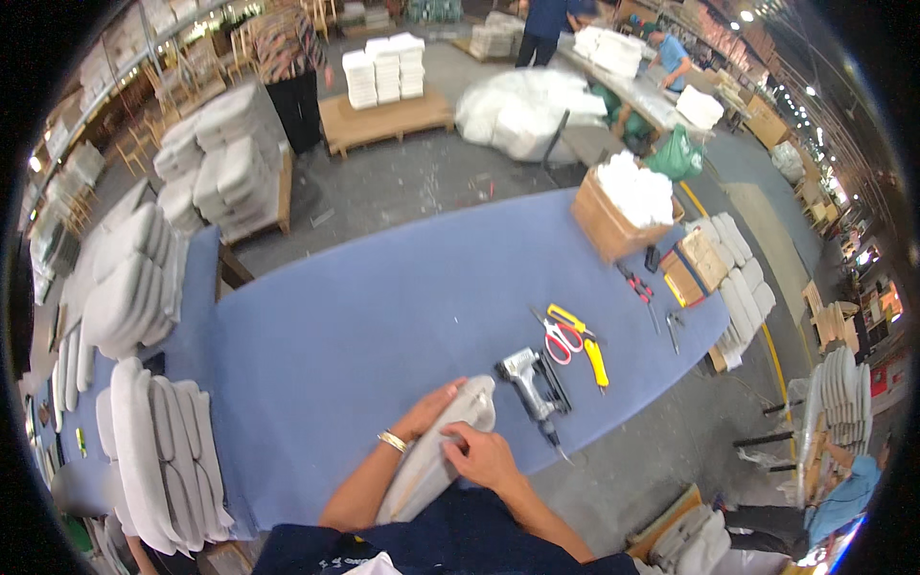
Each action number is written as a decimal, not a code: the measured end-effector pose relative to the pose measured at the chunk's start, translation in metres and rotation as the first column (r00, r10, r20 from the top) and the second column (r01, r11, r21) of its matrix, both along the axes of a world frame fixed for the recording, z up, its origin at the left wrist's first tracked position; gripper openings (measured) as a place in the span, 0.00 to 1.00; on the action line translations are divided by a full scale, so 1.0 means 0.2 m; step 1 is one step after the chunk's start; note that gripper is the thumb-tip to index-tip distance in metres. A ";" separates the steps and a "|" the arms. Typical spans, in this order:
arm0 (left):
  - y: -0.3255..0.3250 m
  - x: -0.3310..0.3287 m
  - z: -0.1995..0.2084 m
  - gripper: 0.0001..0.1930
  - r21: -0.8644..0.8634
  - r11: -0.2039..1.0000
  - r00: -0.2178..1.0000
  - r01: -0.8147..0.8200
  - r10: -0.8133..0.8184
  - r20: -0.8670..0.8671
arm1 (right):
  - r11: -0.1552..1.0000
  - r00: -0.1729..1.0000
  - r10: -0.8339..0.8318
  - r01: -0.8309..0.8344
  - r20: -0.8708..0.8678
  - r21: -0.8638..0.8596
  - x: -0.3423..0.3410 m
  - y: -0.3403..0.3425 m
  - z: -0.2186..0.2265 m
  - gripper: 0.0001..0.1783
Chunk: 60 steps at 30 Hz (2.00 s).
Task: The person staples fabric onto cushion cores using a pneumatic staple gun, trims excess fabric with a utility knife, and stacks the finished cushions. They handle multiple cushion cores and fabric pieces throughout the process.
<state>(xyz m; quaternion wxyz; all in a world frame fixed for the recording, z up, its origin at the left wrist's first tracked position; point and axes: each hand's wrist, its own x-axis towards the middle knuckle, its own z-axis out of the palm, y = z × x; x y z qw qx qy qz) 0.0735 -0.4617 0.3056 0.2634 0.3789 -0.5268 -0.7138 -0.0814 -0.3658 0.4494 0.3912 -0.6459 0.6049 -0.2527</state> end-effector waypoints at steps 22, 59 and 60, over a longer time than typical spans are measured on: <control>0.05 -0.09 0.10 0.35 -0.042 0.987 0.976 0.156 -0.148 0.159 | 0.850 0.825 -0.524 0.521 0.214 0.073 -0.10 -0.02 -0.46 0.25; 0.27 -0.18 0.38 0.38 -0.396 0.884 0.629 0.249 0.164 0.760 | 0.908 0.804 -0.411 0.321 -0.428 -0.269 -0.43 -0.28 -0.98 0.34; 0.26 -0.19 0.40 0.38 -0.406 0.881 0.632 0.242 0.175 0.755 | 0.880 0.762 -0.471 0.372 -0.444 -0.295 -0.42 -0.28 -0.97 0.34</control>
